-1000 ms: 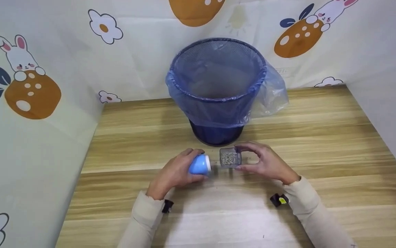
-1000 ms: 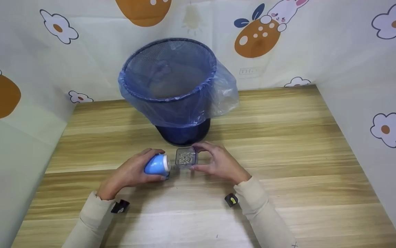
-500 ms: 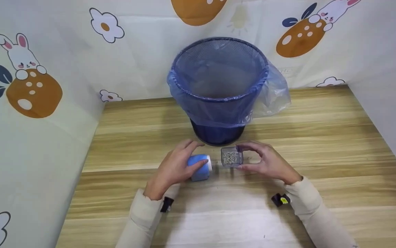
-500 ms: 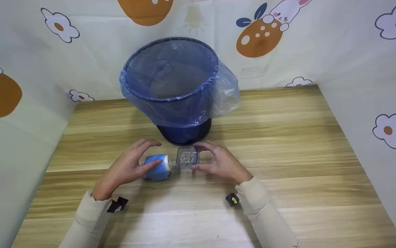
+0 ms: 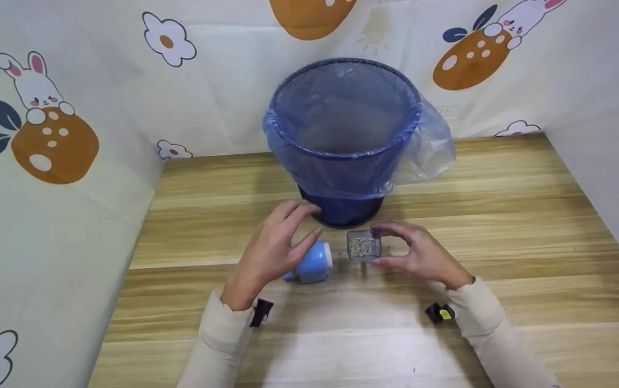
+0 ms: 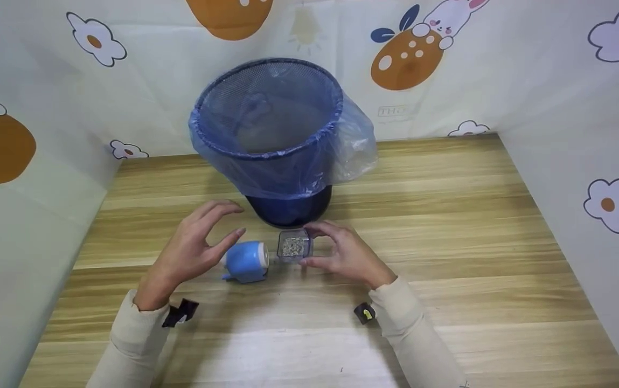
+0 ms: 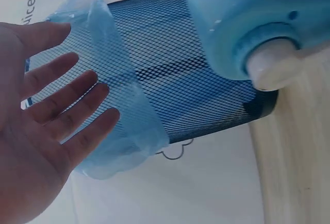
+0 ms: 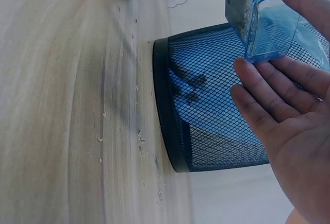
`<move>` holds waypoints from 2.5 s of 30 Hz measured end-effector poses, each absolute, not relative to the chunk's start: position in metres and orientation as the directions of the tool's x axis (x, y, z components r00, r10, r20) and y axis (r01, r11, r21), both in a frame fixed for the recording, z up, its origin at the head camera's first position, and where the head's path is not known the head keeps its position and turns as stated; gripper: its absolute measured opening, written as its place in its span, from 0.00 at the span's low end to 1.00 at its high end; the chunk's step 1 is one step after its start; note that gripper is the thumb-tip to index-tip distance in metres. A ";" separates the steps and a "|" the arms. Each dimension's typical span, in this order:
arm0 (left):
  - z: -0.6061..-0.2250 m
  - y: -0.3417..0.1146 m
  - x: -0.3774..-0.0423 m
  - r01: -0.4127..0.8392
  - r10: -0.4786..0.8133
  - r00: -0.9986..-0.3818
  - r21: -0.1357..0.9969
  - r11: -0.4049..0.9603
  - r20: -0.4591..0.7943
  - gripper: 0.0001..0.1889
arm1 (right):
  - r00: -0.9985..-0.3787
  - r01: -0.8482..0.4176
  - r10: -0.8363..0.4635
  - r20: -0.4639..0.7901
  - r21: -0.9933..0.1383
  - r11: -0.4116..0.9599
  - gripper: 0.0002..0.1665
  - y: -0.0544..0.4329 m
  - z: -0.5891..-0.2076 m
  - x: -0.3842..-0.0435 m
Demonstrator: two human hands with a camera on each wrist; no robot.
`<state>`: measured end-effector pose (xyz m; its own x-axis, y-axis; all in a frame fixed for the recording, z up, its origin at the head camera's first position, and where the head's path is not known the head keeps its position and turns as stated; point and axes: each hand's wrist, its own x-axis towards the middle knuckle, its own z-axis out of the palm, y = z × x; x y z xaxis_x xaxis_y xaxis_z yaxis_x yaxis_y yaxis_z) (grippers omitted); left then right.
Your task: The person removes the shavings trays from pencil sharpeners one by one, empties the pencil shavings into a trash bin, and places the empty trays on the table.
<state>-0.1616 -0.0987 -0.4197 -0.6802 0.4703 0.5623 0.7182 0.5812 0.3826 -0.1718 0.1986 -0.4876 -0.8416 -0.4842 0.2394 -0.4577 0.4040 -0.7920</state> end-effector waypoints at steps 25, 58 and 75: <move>-0.371 -0.078 -0.178 0.788 0.298 -0.518 0.312 0.530 0.802 0.15 | -0.842 -0.458 -0.484 0.238 -0.790 0.408 0.34 0.206 -0.487 -0.170; -0.376 -0.071 -0.193 0.723 0.341 -0.580 0.275 0.634 0.740 0.24 | -0.821 -0.511 -0.486 0.301 -0.767 0.389 0.33 0.213 -0.460 -0.164; -0.376 -0.071 -0.192 0.705 0.335 -0.597 0.278 0.652 0.728 0.26 | -0.800 -0.562 -0.487 0.350 -0.720 0.407 0.36 0.213 -0.413 -0.157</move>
<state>-0.1915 -0.0706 -0.3763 -0.5974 0.3354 0.7285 0.7051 0.6523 0.2779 -0.1570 0.2129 -0.4133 -0.8005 -0.4866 0.3500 -0.5622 0.4072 -0.7198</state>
